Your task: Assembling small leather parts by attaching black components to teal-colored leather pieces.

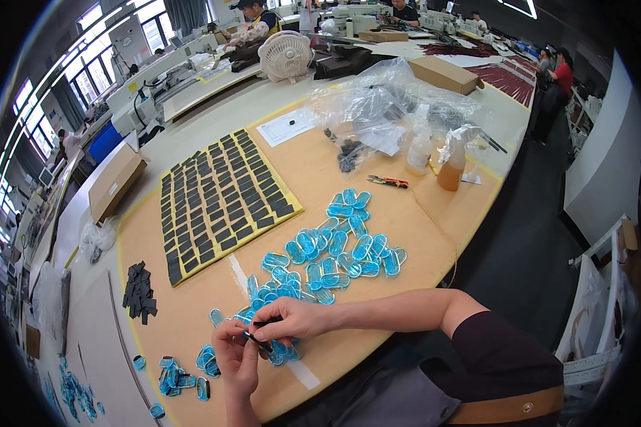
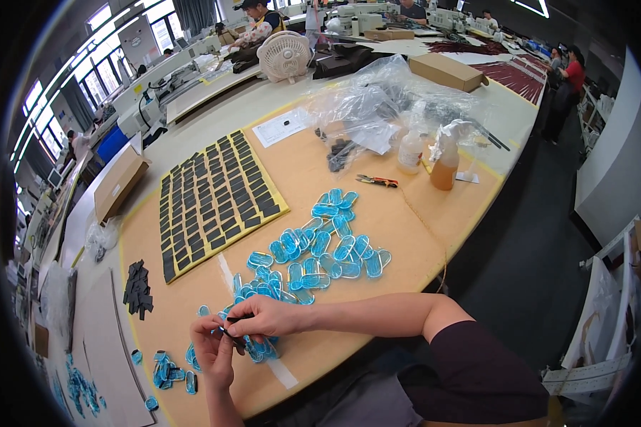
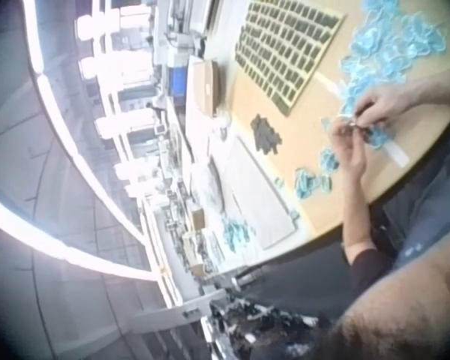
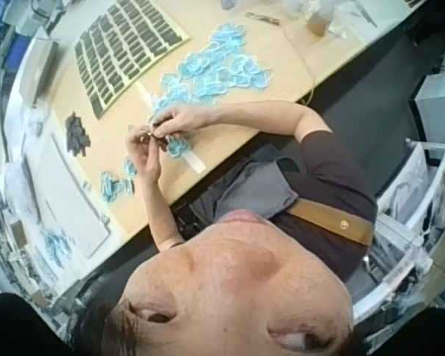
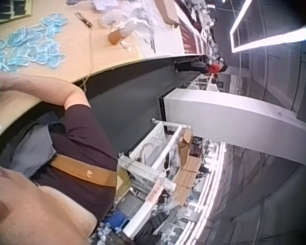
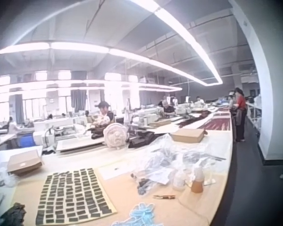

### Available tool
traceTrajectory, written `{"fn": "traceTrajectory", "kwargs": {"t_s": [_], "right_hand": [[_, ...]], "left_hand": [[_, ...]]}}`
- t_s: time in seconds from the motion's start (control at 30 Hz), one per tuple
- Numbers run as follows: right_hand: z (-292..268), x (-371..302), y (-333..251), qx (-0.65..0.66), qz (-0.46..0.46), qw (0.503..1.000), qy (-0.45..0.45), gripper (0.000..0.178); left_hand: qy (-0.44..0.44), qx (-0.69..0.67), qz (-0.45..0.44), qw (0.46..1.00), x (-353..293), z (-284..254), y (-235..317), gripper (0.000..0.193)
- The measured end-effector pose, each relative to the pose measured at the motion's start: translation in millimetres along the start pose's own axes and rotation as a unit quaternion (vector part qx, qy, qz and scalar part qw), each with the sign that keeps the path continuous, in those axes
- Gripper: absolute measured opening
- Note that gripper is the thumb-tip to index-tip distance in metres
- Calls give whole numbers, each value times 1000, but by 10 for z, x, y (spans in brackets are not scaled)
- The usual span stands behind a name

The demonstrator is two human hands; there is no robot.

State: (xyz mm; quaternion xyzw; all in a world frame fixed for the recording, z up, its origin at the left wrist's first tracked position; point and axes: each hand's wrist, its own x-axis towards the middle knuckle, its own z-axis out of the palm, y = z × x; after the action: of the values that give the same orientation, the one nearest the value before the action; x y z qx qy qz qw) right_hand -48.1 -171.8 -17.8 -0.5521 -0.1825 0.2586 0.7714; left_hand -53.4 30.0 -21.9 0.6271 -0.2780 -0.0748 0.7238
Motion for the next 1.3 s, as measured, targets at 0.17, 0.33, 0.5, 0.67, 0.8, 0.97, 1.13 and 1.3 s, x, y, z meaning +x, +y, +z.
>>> {"fn": "traceTrajectory", "kwargs": {"t_s": [0.17,0.33,0.5,0.67,0.8,0.97,1.13,1.3], "right_hand": [[41,-13,-16,-9,-4,1000,18,22],[76,-34,-4,-86,-20,995,42,21],[55,-38,-26,-85,-24,995,37,21],[31,-38,-31,-78,-24,996,30,20],[43,-7,45,-92,-41,994,38,22],[113,24,49,-58,-10,991,124,23],[-60,50,172,210,87,970,90,28],[-30,46,36,276,75,954,87,26]], "left_hand": [[17,-79,-34,996,-38,-74,-12,32],[21,-39,-22,999,-49,-23,-79,39],[29,-26,-22,999,-54,-30,-66,38],[28,-16,-9,999,-63,18,-22,34],[49,42,37,997,-87,49,-36,33],[51,211,170,961,-118,-2,-153,28],[-6,376,326,867,-107,77,31,25],[-8,323,276,905,-135,86,-5,28]]}}
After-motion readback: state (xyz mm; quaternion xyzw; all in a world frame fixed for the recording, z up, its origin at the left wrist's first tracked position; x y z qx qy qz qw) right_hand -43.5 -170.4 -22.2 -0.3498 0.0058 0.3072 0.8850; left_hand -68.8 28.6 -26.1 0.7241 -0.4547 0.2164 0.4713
